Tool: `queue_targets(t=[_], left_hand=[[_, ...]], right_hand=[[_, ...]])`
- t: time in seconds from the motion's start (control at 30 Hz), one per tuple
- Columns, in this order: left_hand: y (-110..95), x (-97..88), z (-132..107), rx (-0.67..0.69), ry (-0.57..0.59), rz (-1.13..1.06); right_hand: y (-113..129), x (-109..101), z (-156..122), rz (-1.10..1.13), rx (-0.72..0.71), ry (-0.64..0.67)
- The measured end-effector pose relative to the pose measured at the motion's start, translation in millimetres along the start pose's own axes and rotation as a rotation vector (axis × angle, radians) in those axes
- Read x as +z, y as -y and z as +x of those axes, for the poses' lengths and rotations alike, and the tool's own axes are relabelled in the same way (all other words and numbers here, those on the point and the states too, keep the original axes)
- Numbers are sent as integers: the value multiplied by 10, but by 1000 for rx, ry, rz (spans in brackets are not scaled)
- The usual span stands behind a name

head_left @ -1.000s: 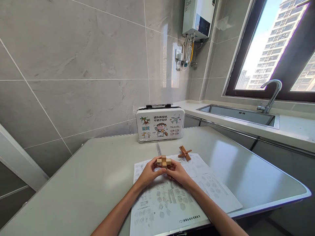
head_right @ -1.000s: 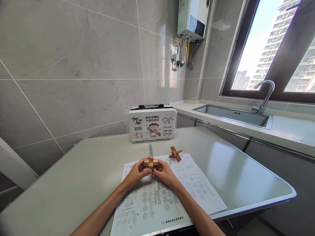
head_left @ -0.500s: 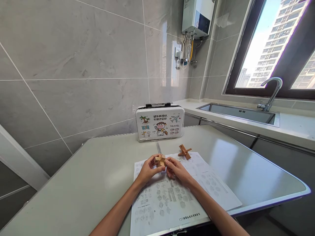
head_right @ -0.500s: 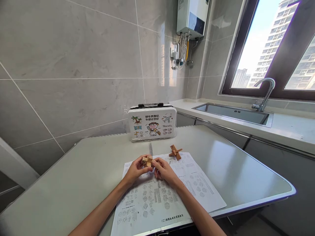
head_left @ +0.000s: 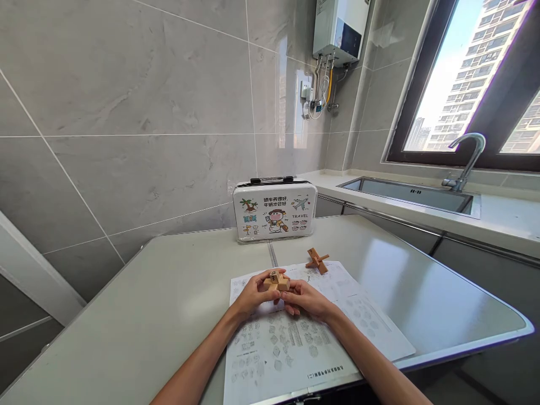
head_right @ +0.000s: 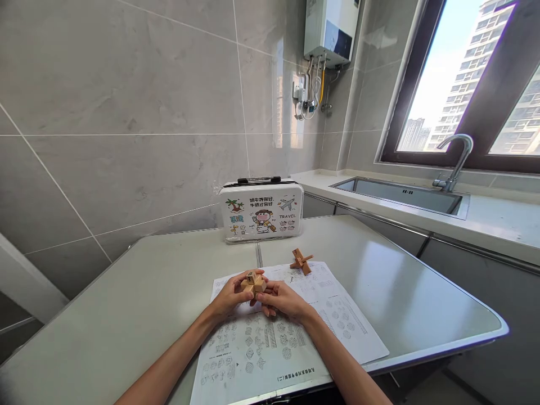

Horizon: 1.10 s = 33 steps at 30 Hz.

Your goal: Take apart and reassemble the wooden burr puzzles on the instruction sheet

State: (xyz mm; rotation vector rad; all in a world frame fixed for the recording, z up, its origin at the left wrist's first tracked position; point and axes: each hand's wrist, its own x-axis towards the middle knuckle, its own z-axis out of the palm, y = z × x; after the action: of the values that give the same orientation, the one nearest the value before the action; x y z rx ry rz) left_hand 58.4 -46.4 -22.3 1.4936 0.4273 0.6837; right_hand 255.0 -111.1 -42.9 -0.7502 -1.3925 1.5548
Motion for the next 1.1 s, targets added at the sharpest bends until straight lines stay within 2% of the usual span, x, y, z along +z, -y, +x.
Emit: queue_targets(t=[0.23,0.4,0.63,0.8,0.97,1.1], left_hand=[[-102,17,-6,0,-2,43],[-92,23,-12,29,-37,135],[-12,83,-1,78,-189,279],[-5,146,-23,117,-308,329],[-24,157,-16,111,-291,289],[-38,155,-15,60,-234,98]], right_hand=[[51,21,-12,-115,-16,-48],[60,60,-10,-155,-34,-116],[-75,74,47,-247,-113,-257],[-189,61,70,-311,-166,-313],[-151,97,61,-253,-153,-289],[-38,139,27,-132,-93,-173]])
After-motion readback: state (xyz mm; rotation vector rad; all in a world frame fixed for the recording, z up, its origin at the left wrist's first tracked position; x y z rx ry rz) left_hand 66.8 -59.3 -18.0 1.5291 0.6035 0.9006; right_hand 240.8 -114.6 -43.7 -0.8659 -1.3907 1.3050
